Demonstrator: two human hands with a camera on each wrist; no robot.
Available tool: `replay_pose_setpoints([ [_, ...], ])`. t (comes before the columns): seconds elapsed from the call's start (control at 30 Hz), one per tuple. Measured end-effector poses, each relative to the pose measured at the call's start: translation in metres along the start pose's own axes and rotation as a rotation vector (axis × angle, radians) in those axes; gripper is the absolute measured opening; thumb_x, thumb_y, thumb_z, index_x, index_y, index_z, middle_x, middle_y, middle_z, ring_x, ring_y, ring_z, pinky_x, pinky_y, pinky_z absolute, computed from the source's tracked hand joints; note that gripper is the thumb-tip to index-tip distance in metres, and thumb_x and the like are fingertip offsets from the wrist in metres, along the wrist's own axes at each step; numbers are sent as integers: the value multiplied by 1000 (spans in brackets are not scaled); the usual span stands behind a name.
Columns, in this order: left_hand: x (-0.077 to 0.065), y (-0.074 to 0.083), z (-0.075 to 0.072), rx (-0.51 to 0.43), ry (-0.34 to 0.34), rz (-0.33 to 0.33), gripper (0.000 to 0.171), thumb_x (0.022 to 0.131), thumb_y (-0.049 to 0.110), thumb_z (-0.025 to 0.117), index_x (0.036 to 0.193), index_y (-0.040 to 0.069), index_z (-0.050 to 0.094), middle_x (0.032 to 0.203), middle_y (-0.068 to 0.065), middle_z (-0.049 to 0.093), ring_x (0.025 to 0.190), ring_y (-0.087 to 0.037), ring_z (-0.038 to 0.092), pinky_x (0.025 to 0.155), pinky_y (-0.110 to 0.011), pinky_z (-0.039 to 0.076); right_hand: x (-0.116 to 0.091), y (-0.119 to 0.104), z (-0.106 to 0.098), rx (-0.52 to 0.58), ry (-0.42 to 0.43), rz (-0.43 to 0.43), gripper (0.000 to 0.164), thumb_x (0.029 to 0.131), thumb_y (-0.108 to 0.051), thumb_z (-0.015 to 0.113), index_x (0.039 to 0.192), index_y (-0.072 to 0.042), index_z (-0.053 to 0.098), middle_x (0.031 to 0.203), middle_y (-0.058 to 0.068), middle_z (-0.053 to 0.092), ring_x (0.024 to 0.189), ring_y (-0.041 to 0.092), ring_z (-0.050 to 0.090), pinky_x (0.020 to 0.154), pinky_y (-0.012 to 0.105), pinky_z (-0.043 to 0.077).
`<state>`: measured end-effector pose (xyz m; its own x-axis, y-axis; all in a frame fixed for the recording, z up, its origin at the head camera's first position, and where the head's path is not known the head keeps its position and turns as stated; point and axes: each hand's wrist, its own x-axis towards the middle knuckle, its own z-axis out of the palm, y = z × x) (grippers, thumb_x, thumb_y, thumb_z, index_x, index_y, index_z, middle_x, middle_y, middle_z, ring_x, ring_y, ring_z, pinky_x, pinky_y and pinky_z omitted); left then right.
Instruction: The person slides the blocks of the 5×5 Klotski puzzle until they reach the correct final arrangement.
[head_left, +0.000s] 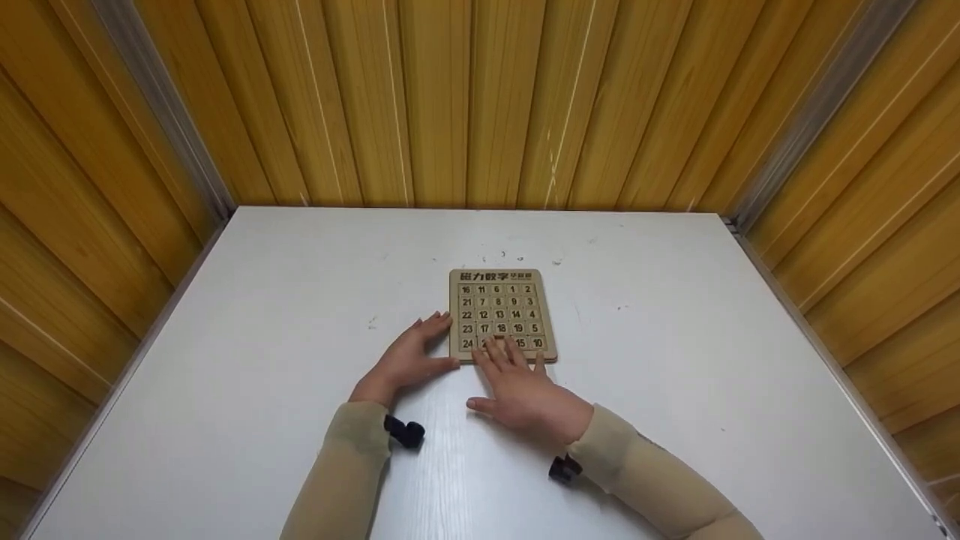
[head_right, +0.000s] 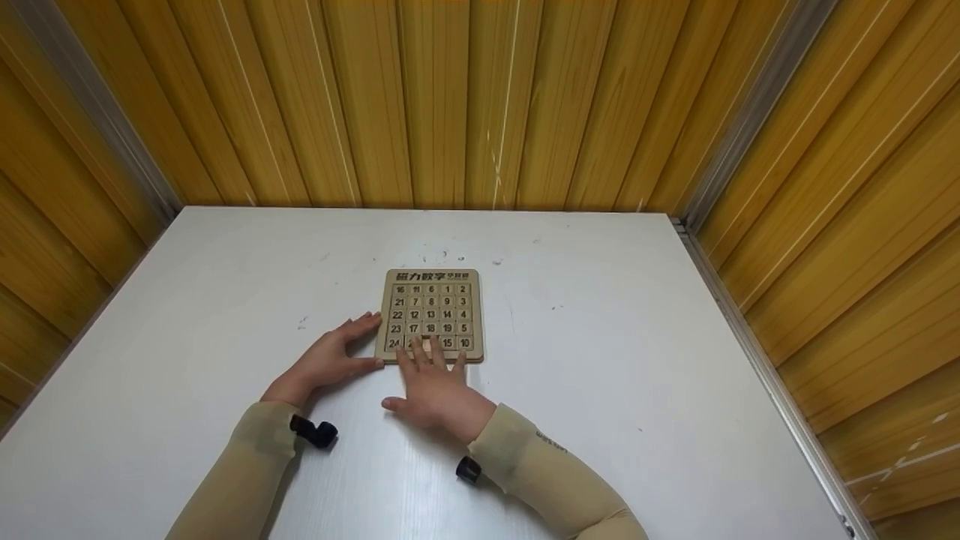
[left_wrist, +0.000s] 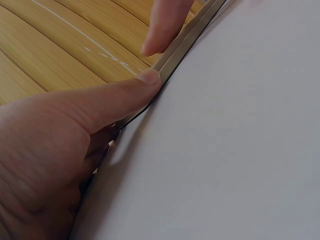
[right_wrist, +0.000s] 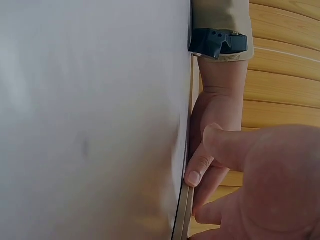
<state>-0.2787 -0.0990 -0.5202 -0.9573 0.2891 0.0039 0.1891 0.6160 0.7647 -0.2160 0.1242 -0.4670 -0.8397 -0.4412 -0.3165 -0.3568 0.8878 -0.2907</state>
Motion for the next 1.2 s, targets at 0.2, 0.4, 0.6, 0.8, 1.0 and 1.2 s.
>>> replay_pose_setpoints([
  [0.2,0,2,1,12,-7,-35,82,85,32,84,156,19,45,168,-3,35,159,-36,22,132,-53,19,-4,9,1,-10,23,-4,90,101,-62,51,167,-18,9,175,9,-2,161,39,-5,122,79,-2],
  [0.4,1,4,2,11,-4,-47,81,85,30,85,156,19,46,168,-2,35,159,-36,22,132,-53,19,-10,18,-2,0,21,33,88,101,-61,51,167,-20,10,176,6,-1,162,38,-5,123,77,-1],
  [0.6,1,4,2,2,-8,-56,81,85,29,85,156,20,46,168,-2,35,159,-35,22,132,-53,19,-9,18,-5,3,12,41,87,101,-63,49,167,-21,10,176,6,-1,162,38,-6,126,72,-3],
  [0.8,1,3,0,13,-9,-31,81,85,30,84,156,19,45,168,-4,35,159,-37,23,132,-54,20,-1,7,-5,11,8,32,88,100,-65,48,167,-24,8,175,6,-4,161,37,-9,125,73,-2],
  [1.0,0,3,0,-5,-4,-3,81,85,29,85,155,16,46,167,-7,35,158,-39,23,131,-55,19,13,-3,-5,-3,7,17,89,100,-67,46,167,-22,8,174,8,-10,161,38,-11,126,71,-2],
  [1.2,0,2,-1,5,-5,13,81,85,28,85,156,15,46,167,-7,36,159,-36,24,132,-53,21,23,-6,-5,-51,8,31,89,100,-66,47,167,-24,8,174,11,-9,161,40,-7,125,74,-1],
])
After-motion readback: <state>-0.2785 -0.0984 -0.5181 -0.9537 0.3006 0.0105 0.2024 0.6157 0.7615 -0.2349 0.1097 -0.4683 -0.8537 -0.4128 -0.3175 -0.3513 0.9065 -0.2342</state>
